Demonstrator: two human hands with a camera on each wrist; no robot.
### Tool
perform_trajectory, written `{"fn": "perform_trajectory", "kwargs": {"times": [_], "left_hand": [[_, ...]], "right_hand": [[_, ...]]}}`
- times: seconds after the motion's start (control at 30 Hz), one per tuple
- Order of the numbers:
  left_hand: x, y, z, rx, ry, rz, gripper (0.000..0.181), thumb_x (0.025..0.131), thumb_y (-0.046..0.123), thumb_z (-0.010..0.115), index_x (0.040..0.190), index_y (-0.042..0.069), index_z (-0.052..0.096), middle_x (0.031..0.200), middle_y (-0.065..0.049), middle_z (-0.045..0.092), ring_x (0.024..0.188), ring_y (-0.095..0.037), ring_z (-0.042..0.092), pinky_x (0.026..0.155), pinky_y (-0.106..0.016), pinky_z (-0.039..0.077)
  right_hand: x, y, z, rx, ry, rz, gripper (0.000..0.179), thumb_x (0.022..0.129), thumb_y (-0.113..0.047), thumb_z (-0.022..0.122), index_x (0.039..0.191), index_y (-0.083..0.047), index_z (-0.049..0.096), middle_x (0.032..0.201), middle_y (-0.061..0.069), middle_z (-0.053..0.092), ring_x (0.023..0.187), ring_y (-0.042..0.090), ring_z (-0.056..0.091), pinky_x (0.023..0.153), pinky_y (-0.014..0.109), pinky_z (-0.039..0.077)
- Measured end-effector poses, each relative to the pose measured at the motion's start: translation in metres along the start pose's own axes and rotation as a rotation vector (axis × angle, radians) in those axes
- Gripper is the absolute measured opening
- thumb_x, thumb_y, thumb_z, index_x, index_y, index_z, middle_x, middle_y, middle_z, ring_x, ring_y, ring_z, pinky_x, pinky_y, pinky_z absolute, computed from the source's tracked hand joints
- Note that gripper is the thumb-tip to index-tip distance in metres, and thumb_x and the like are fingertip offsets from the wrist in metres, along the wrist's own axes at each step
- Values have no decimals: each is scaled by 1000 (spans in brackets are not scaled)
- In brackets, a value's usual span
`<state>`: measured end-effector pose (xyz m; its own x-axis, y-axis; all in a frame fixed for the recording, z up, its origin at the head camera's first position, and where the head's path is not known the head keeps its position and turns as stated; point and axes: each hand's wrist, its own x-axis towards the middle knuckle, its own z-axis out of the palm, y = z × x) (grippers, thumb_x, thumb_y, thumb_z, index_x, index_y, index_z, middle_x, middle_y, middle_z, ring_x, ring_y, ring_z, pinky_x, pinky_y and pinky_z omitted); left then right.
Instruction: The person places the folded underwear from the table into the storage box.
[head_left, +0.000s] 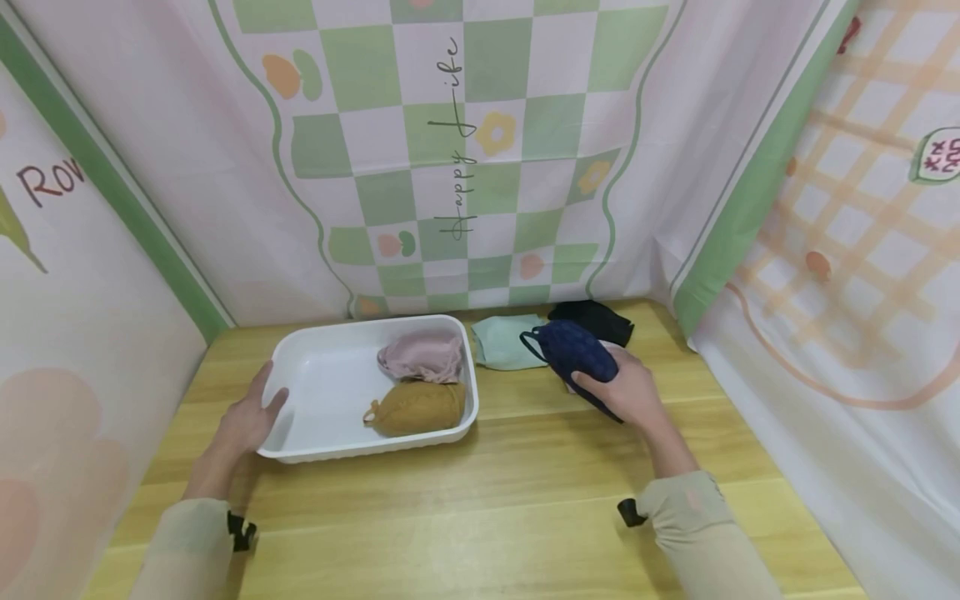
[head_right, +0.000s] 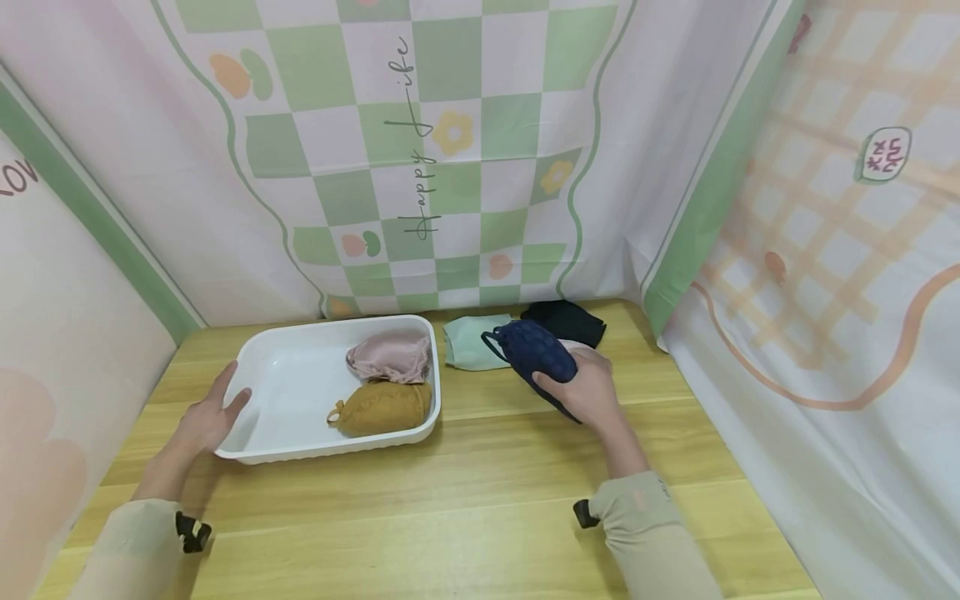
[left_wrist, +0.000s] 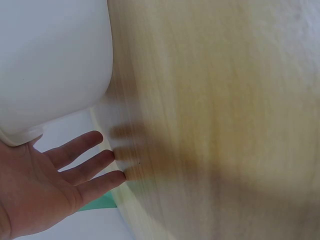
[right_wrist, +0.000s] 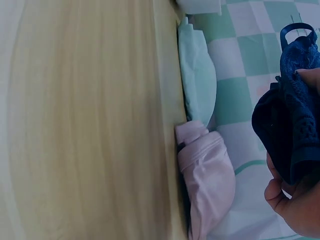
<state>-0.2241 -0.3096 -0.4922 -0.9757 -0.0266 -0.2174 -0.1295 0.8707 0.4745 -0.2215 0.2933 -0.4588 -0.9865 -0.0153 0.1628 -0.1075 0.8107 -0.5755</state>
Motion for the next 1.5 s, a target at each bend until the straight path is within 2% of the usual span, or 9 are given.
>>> {"fn": "perform_trajectory", "kwargs": {"times": [0.2, 0.4, 0.5, 0.67, 0.87, 1.23, 1.5], "left_hand": [[1, -1, 0, 0, 5, 6, 79, 103, 62, 14, 160, 15, -13, 155, -42, 17, 133, -67, 30, 108, -74, 31], [0, 0, 0, 0, -1, 4, 79, 103, 62, 15, 159, 15, -15, 155, -41, 17, 133, -67, 31, 108, -74, 32], [-1, 0, 0, 2, -3, 3, 79, 103, 62, 15, 159, 16, -15, 155, -42, 18, 132, -67, 32, 107, -74, 33], [0, 0, 0, 5, 8, 14, 78, 104, 61, 15, 160, 14, -13, 154, -42, 18, 132, -67, 32, 107, -74, 32], [-1, 0, -1, 4, 13, 17, 79, 103, 61, 15, 160, 14, -13, 154, -42, 18, 132, -67, 31, 107, -74, 31], [-1, 0, 0, 15, 14, 21, 78, 104, 60, 16, 159, 14, -14, 154, -43, 20, 131, -67, 34, 106, -74, 34], [-3, 1, -1, 11, 8, 11, 79, 104, 61, 15, 159, 14, -14, 154, -42, 18, 132, -66, 32, 107, -73, 33]], "right_hand": [[6, -14, 3, -32, 52, -91, 57, 85, -51, 73, 119, -6, 70, 127, 19, 69, 123, 39, 60, 104, 57, 46], [6, -27, 6, -130, 66, -85, 55, 83, -54, 71, 113, -8, 74, 117, 20, 73, 117, 41, 62, 99, 60, 44], [5, -30, 7, -115, 28, -67, 59, 85, -56, 70, 117, -6, 71, 120, 22, 71, 117, 41, 62, 100, 58, 45], [4, -34, 11, -17, -40, -33, 70, 86, -55, 71, 130, -2, 63, 127, 25, 67, 121, 42, 61, 103, 56, 48], [4, -42, 15, -12, -48, -56, 78, 85, -56, 71, 140, -2, 56, 131, 26, 64, 122, 43, 60, 103, 57, 48], [4, -59, 21, -31, -33, -94, 63, 82, -56, 73, 119, -5, 68, 114, 21, 73, 108, 39, 68, 93, 53, 54], [10, -70, 27, -26, -30, -128, 56, 82, -53, 74, 114, -8, 70, 109, 18, 75, 102, 37, 70, 89, 52, 56]]}}
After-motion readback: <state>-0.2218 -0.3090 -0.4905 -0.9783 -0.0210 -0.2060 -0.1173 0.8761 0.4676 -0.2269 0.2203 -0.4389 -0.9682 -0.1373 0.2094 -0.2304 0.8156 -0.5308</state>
